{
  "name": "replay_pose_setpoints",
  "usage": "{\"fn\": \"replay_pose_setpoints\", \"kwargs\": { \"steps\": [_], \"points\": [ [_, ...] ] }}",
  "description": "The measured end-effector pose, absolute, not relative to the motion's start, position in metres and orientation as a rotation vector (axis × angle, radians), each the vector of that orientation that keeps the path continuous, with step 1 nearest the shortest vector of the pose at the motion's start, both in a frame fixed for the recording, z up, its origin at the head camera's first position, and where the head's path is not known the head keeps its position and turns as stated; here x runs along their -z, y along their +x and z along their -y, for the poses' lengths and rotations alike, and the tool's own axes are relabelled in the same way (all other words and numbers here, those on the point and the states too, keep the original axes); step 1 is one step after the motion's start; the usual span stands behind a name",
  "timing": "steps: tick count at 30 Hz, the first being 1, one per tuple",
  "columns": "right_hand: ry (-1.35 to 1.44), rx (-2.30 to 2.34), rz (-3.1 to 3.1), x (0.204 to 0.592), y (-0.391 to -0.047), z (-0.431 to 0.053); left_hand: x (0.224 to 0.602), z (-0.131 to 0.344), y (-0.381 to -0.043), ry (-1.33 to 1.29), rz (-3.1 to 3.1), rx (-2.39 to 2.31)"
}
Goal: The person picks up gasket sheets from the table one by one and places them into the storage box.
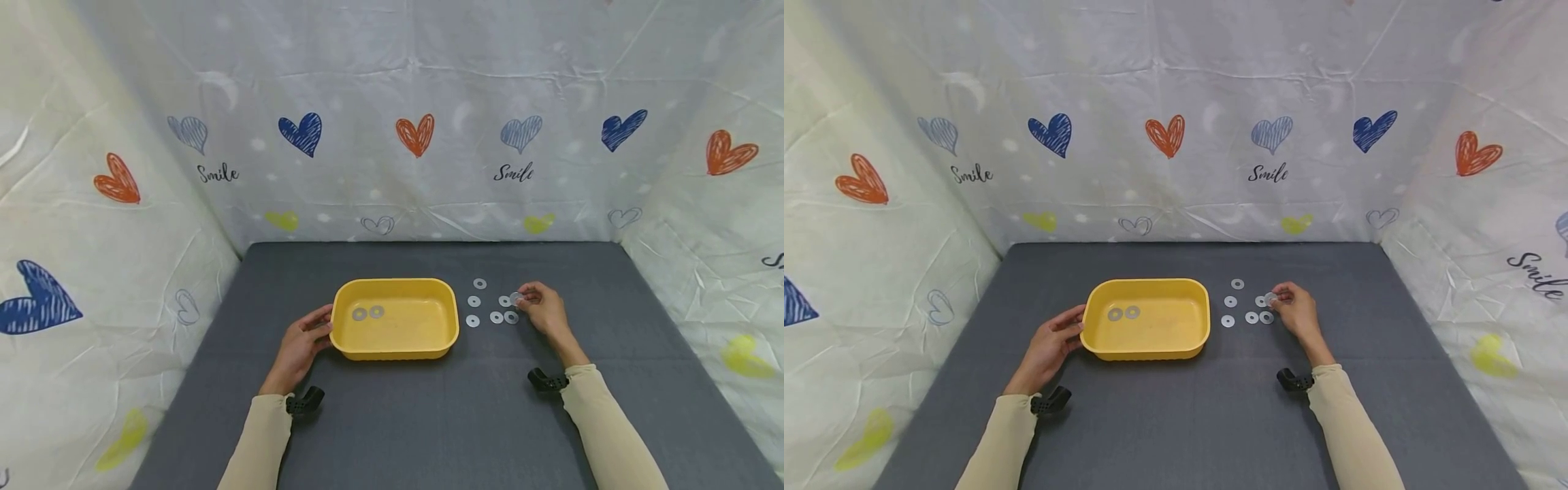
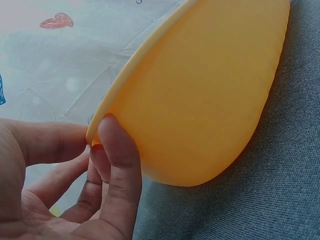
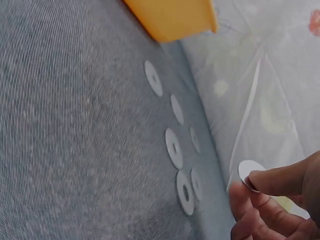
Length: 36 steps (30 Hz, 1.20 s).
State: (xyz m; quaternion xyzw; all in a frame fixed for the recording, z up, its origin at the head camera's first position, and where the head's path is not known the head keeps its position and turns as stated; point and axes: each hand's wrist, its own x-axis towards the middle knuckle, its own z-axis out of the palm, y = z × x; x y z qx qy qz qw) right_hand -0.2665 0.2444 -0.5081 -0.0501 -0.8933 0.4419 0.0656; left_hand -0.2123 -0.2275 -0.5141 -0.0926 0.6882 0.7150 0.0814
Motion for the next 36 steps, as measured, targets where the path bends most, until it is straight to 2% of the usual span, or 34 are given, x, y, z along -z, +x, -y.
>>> {"fn": "replay_pose_setpoints", "kwargs": {
  "steps": [10,24,36],
  "points": [
    [-0.140,-1.452,2.668,0.500,-0.258,-0.233,0.513,0.226,-0.212,-0.298,-2.057,-2.131],
    [-0.047,-1.868,2.476,0.482,-0.250,-0.210,0.513,0.227,-0.211,-0.284,-2.063,-2.132],
    [-0.058,-1.853,2.507,0.475,-0.250,-0.198,0.515,0.229,-0.212,-0.244,-2.080,-2.115]
  ]
}}
